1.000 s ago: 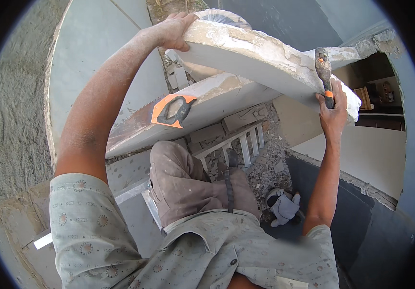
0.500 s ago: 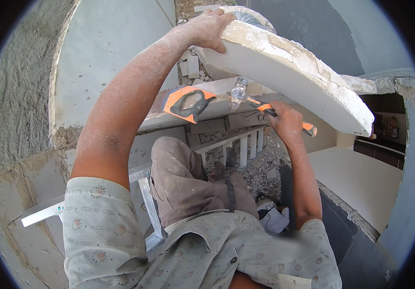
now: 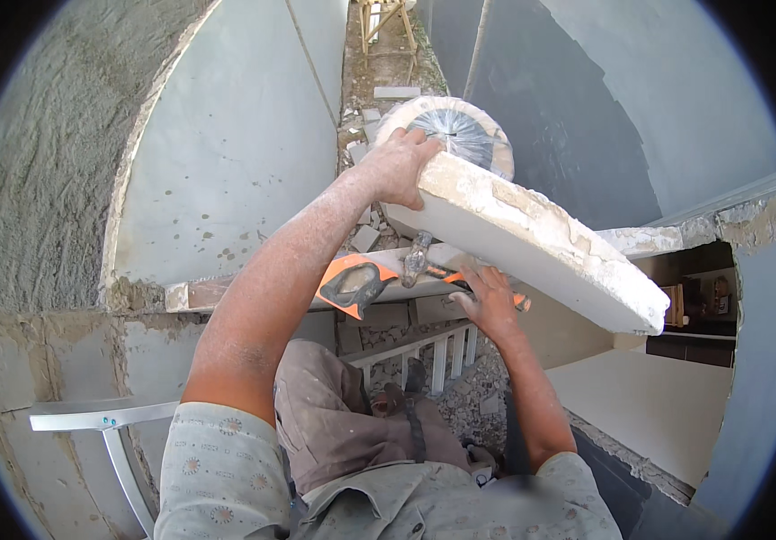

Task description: Cutting and removing segments of a masonry wall using a hand saw and hammer.

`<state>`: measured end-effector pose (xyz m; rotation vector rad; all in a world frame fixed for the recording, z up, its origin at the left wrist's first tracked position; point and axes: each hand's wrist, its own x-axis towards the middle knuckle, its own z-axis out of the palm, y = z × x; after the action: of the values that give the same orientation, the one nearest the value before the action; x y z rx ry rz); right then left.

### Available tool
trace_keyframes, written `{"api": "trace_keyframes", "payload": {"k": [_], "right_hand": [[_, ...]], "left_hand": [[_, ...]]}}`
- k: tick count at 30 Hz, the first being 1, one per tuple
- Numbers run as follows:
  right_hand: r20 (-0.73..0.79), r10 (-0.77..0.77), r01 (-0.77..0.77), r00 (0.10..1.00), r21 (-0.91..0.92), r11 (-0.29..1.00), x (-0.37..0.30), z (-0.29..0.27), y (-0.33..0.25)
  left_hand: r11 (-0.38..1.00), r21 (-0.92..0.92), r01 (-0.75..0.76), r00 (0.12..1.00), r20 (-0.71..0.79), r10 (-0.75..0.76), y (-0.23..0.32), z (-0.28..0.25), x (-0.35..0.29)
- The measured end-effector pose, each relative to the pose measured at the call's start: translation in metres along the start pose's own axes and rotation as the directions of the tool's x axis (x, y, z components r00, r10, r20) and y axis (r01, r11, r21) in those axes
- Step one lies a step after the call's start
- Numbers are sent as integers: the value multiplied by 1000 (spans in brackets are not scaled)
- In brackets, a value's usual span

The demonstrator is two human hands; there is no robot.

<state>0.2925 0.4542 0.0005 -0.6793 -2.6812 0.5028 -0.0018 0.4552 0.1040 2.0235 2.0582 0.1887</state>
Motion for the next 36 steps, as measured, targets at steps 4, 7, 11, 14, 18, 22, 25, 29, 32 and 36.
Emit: {"api": "trace_keyframes", "payload": {"k": [4, 7, 11, 14, 18, 22, 25, 29, 32, 36], "right_hand": [[-254, -32, -1, 967, -131, 991, -11, -113, 8], [-110, 170, -199, 979, -357, 913, -21, -180, 62], [147, 410, -333, 900, -373, 866, -47, -210, 133], [126, 404, -334, 906, -371, 866, -78, -210, 150], [30, 522, -475, 852, -374, 797, -122, -214, 139], [-141, 585, -595, 799, -36, 803, -162, -207, 135], [-249, 640, -539, 727, 370, 756, -189, -183, 146], [-248, 692, -379, 678, 689, 618, -222, -145, 170], [-149, 807, -486, 572, 731, 480, -233, -129, 181], [-142, 839, -579, 525, 663, 475, -226, -135, 175]], "left_hand": [[1000, -13, 11, 1000, -3, -11, 2, -5, -1], [999, -39, 2, 1000, 8, -1, -1, 0, 0], [999, -31, -10, 1000, -13, 9, -10, 7, 10], [999, -22, -43, 999, 28, 44, -15, 7, 28], [997, 26, -76, 996, -42, 78, -17, 3, 63], [998, 51, 31, 999, -31, -29, -19, 0, 83], [987, -26, -156, 986, -59, 154, -24, 4, 85], [1000, -15, -24, 979, -202, 20, -22, 19, 79], [993, -63, 100, 972, -209, -111, -18, 23, 81], [957, -284, 62, 982, -153, -109, -28, 26, 88]]}}
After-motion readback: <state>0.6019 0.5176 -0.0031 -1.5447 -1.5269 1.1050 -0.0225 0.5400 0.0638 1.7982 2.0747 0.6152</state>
